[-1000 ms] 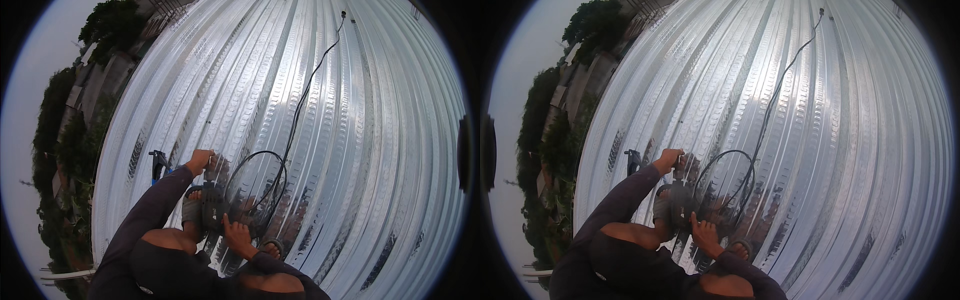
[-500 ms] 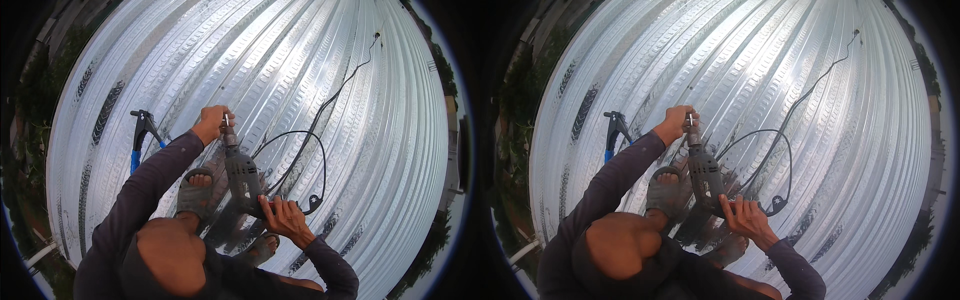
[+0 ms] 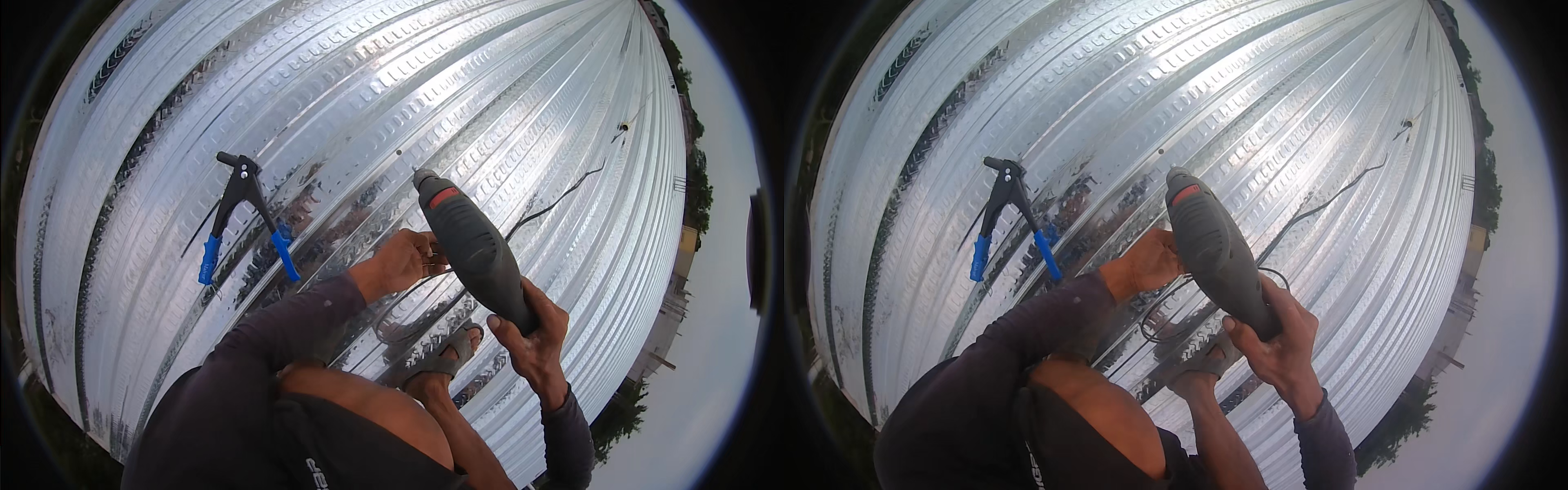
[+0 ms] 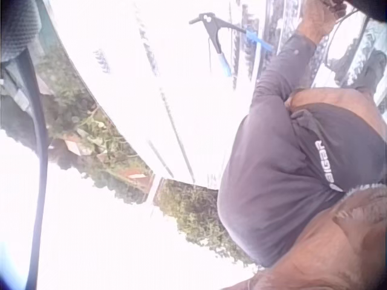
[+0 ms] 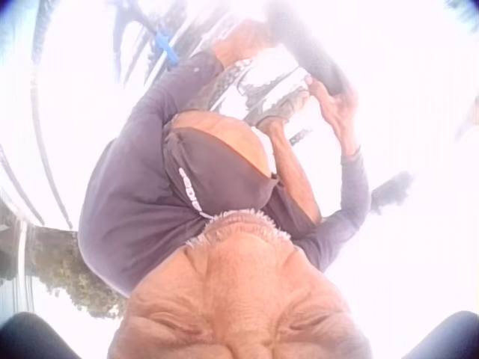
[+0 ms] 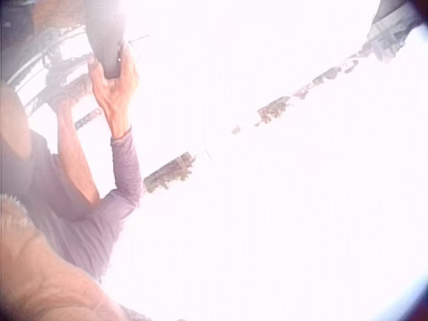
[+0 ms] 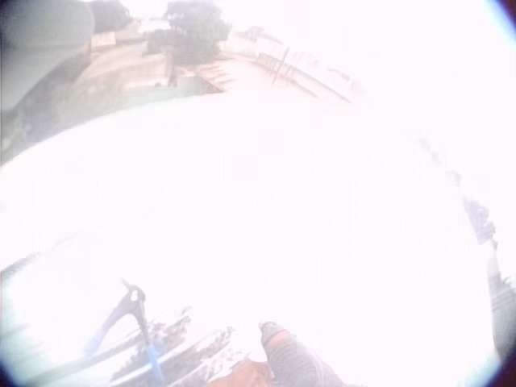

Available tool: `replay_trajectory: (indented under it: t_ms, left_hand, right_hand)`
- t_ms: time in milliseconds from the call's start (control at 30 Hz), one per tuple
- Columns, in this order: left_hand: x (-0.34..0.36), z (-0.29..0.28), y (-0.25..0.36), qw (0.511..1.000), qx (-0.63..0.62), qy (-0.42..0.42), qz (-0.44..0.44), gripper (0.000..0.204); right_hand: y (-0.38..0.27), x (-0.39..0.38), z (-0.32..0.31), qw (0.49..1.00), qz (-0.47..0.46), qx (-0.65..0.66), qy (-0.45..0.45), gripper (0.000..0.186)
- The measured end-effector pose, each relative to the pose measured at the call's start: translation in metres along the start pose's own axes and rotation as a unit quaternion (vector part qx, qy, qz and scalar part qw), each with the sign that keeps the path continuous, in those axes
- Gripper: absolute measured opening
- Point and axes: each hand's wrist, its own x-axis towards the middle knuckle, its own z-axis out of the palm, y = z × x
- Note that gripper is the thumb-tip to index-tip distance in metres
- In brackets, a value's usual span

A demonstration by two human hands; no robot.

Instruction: The person is installing metal roof sheets on a corrugated roof. They use a power drill to fasten screws into the roof and a crimping tool to secure the seams between sheets. The person moves along the roof surface while working.

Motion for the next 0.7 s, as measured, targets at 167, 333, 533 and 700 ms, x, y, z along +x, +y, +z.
replay_trajectory:
  t_ms: [167, 333, 533, 700]
  left_hand:
    - [0.012, 0.024, 0.023, 0.956, -0.171, -0.232, 0.055, 0.012]
    - [0.027, 0.013, 0.031, 0.964, -0.143, -0.206, 0.094, 0.016]
    - [0.038, 0.006, 0.032, 0.971, -0.120, -0.181, 0.097, 0.018]
    - [0.044, 0.000, 0.035, 0.966, -0.128, -0.202, 0.100, 0.015]
  right_hand:
    - [0.007, 0.033, 0.015, 0.971, 0.169, 0.162, 0.044, 0.046]
    - [0.019, 0.057, 0.021, 0.957, 0.196, 0.208, 0.043, 0.042]
    - [0.034, 0.066, 0.022, 0.954, 0.193, 0.228, 0.039, 0.038]
    - [0.041, 0.071, 0.027, 0.948, 0.191, 0.250, 0.045, 0.036]
